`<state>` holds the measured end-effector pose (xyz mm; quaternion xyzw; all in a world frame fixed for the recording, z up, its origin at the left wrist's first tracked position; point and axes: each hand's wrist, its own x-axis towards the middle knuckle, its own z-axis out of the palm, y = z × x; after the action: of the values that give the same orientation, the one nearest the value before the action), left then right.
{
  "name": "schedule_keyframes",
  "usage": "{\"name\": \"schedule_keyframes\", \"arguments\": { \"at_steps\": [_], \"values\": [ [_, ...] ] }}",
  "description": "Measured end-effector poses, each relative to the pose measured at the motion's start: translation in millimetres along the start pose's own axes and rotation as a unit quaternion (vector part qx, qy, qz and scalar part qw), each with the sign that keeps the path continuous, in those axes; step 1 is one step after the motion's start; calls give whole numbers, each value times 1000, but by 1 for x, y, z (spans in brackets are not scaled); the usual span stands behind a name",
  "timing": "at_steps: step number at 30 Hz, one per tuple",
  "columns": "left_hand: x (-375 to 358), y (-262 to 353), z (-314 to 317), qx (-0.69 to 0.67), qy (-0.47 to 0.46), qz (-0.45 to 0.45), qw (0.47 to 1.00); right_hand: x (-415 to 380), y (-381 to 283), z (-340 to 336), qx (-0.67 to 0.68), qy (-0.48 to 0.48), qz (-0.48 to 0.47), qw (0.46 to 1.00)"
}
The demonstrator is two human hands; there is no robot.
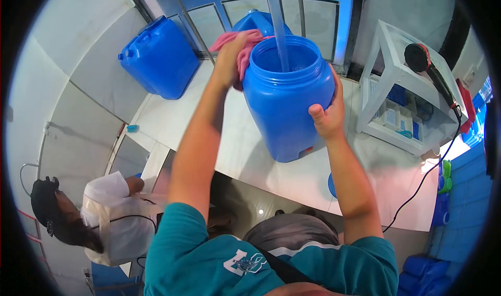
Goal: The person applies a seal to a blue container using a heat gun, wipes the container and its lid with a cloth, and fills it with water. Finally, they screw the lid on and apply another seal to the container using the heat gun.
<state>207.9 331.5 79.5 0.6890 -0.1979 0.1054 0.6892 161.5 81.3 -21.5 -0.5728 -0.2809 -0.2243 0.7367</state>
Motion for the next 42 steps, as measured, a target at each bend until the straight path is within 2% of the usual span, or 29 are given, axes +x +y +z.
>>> {"name": "schedule_keyframes", "arguments": {
  "at_steps": [1,3,5,7,8,9,11,12,14,16,18,19,21,22,23,24,25,27,28,31,32,34,36,37,38,40,41,42],
  "values": [
    [-11,-17,1,1,-5,1,1000,0,0,1,-1,7,-2,1000],
    [-37,-43,6,78,90,188,975,-2,-1,1,-20,17,-3,1000],
    [-73,-53,38,-93,129,128,979,-5,-5,3,-40,21,-3,999],
    [-95,-117,19,-175,135,-5,975,-9,-10,7,-90,34,2,995],
    [-104,-141,13,-205,203,-129,949,-10,-9,9,-92,37,0,995],
    [-102,-139,13,-207,201,-129,949,-12,-7,10,-98,45,-8,994],
    [-89,-131,9,-157,209,-185,947,-13,-3,11,-109,55,-19,992],
    [-72,-124,5,-122,231,-161,952,-13,-2,11,-94,60,-25,993],
    [-41,-85,-2,-25,218,-88,972,-13,-2,11,-81,67,-31,994],
    [11,-93,-35,-100,144,117,977,-13,-4,10,-68,68,-25,995],
    [73,-91,-62,35,217,215,951,-14,-1,9,-63,70,-26,995],
    [83,-58,-54,42,148,189,970,-14,-1,8,-57,69,-26,996],
    [98,0,-36,181,13,5,983,-14,0,9,-59,73,-30,995],
    [107,22,-23,179,7,8,984,-14,1,9,-60,71,-31,995],
    [117,41,-9,315,-62,-28,947,-13,1,7,-64,76,-35,994],
    [126,49,0,444,-128,-61,885,-13,1,6,-61,72,-35,995],
    [137,49,1,443,-132,-56,885,-13,1,5,-57,68,-36,995],
    [159,53,1,417,-214,-179,865,-14,1,6,-71,68,-38,994],
    [173,51,-4,419,-216,-175,864,-15,0,8,-82,65,-36,994],
    [215,26,-34,391,-328,-169,843,-16,4,5,-87,72,-31,993],
    [217,24,-41,391,-330,-164,843,-16,3,4,-90,74,-36,993],
    [219,17,-64,207,-274,-293,893,-17,0,6,-92,70,-17,993],
    [234,-65,-140,77,-320,-193,924,-17,0,6,-95,69,-19,993],
    [187,-58,-119,146,-316,13,938,-17,0,5,-96,65,-19,993],
    [187,-108,-159,-191,-318,-207,905,-17,1,4,-96,66,-18,993],
    [119,-110,-123,-252,-55,-334,906,-17,5,6,-89,71,-38,993],
    [121,-205,-163,-279,-304,-185,892,-18,6,6,-84,67,-29,994],
    [104,-201,-165,-281,-294,-191,894,-18,8,6,-80,67,-39,994]
  ]
}}
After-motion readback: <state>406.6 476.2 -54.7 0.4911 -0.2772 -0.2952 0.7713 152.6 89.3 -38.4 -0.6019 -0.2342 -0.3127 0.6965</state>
